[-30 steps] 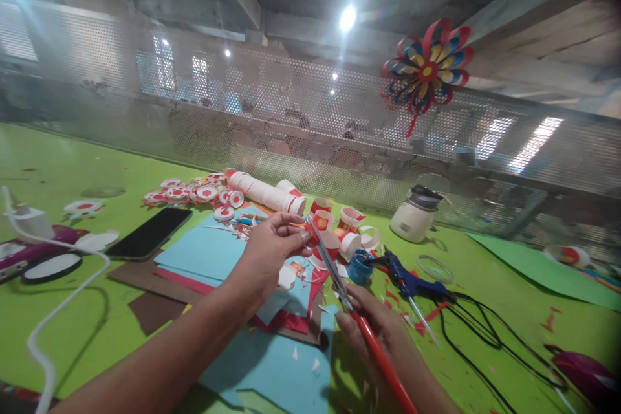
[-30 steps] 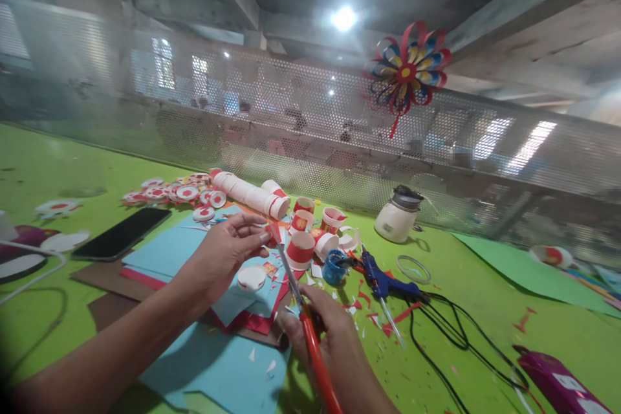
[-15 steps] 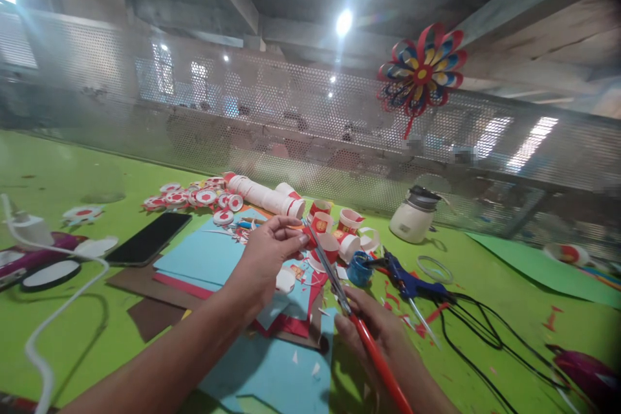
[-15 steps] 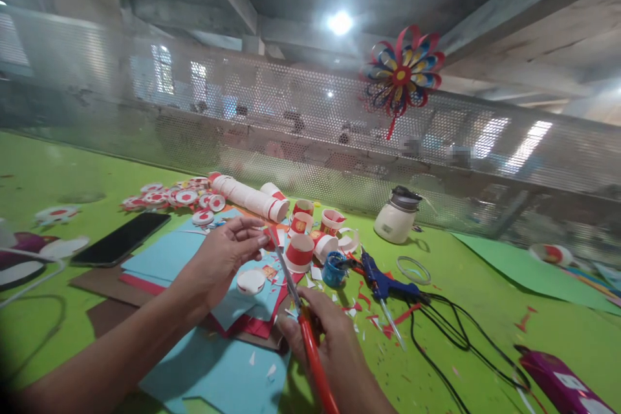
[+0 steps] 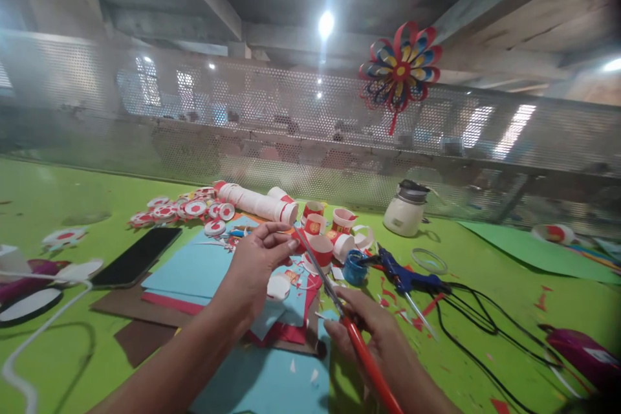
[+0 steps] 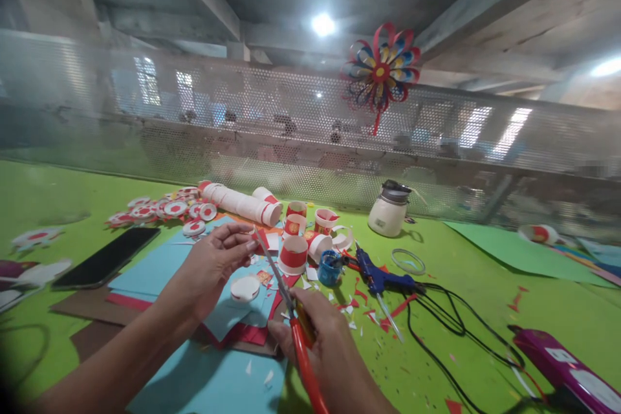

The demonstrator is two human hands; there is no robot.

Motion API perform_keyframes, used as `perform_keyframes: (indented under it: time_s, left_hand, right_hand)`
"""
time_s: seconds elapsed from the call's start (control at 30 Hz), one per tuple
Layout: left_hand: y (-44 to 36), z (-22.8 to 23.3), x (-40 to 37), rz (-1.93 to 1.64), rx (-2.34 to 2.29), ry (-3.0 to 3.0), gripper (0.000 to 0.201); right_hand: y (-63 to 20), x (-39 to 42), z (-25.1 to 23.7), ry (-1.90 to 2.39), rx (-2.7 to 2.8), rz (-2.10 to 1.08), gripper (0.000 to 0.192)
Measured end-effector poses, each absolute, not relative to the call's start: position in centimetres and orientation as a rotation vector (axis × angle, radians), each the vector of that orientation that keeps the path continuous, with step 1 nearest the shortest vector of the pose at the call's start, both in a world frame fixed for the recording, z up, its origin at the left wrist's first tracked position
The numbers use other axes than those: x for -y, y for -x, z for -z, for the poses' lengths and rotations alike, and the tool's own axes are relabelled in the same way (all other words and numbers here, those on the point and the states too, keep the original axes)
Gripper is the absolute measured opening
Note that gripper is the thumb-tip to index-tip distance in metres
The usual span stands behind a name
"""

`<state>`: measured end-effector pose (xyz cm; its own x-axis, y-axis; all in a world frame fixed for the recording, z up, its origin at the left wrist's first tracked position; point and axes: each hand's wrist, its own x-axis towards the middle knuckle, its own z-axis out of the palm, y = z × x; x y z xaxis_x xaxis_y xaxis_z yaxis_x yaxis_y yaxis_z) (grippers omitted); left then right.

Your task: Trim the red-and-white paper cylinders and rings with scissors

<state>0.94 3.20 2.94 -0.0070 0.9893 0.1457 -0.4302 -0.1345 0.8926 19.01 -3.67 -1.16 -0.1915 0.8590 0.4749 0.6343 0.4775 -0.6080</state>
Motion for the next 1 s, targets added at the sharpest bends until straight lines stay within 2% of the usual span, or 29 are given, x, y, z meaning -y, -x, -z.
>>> perform_keyframes:
  time_s: [0.67, 1.0]
  left_hand:
    - [-0.9, -3.2, -2.9, -1.455, -0.803, -0.944, 0.034]
    - [-0.8, -3.2, -3.0, -1.457, -0.749, -0.963, 0.035]
  right_hand:
    - [-19.5, 3.1, 1.8, 1.228, 1.965, -0.219, 0.030]
    - [-19.1, 3.7, 0.8, 1.234, 1.954, -0.303, 0.029]
